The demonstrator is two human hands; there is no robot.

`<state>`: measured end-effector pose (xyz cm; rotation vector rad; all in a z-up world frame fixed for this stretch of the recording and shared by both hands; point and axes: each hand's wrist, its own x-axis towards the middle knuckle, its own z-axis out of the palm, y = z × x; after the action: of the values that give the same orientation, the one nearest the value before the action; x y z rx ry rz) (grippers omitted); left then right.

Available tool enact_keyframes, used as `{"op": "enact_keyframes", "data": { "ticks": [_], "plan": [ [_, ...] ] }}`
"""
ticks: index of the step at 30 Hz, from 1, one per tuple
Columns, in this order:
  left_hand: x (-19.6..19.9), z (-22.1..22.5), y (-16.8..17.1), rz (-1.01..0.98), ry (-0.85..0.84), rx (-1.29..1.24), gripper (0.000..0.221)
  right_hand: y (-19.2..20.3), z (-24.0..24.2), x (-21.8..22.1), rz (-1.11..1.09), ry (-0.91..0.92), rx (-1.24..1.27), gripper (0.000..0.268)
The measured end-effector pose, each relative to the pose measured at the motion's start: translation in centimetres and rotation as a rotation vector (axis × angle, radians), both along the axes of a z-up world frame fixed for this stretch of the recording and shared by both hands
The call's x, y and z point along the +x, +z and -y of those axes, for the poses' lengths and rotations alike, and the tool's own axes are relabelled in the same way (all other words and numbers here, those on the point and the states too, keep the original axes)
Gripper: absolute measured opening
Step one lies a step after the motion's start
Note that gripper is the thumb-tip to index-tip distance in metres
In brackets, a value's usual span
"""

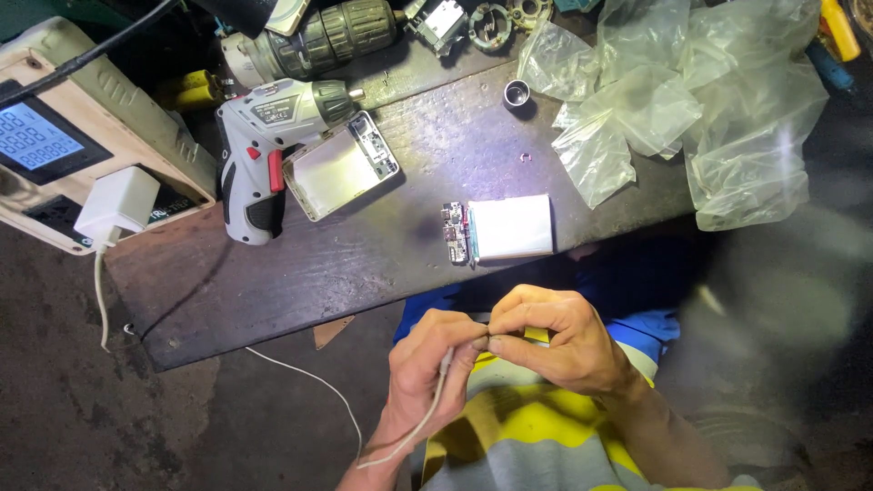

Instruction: Connecting a battery to a circuit board and inspecting the assembly on a repair bench.

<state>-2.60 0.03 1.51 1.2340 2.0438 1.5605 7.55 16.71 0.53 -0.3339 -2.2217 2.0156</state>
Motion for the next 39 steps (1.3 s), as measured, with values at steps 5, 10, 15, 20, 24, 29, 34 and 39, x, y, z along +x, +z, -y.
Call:
{"op": "enact_keyframes", "data": {
  "ticks": [5, 10, 15, 20, 24, 29, 34, 39],
  "plan": [
    [-0.1, -0.9, 0.1, 0.334, 0.089, -0.002, 0.008, -0.5, 0.6, 0.1, 0.096, -0.095, -0.165, 0.002],
    [0.4, -1.4, -0.7, 0.634, 0.089, 0.085, 0.010, -0.4, 1.1, -0.2, 0.043, -0.146, -0.381, 0.007],
    [0.7, -1.5, -1.4, 0.813, 0.100, 0.073, 0.011, -1.9, 2.0, -0.1, -0.027, -0.262, -0.594, 0.004],
    [0.7, -1.5, -1.6, 0.802, 0.138, -0.006, 0.007, -4.0, 2.2, 0.9, 0.034, -0.355, -0.683, 0.011],
    [1.1, -0.8, -2.5, 0.841, 0.189, 0.047, 0.010, -3.0, 1.2, 0.8, 0.055, -0.383, -0.727, 0.016],
    [0.9, -0.6, -2.8, 0.370, 0.051, -0.006, 0.019, -3.8, 1.1, 1.3, 0.105, -0.368, -0.734, 0.017],
    [0.7, -1.6, -2.7, 0.338, 0.074, 0.105, 0.006, -3.1, 1.0, 0.8, 0.092, -0.337, -0.720, 0.017],
    [0.8, -1.7, -2.7, 0.351, 0.083, 0.151, 0.005, -2.4, 0.8, 0.6, 0.091, -0.300, -0.694, 0.017]
  ]
}}
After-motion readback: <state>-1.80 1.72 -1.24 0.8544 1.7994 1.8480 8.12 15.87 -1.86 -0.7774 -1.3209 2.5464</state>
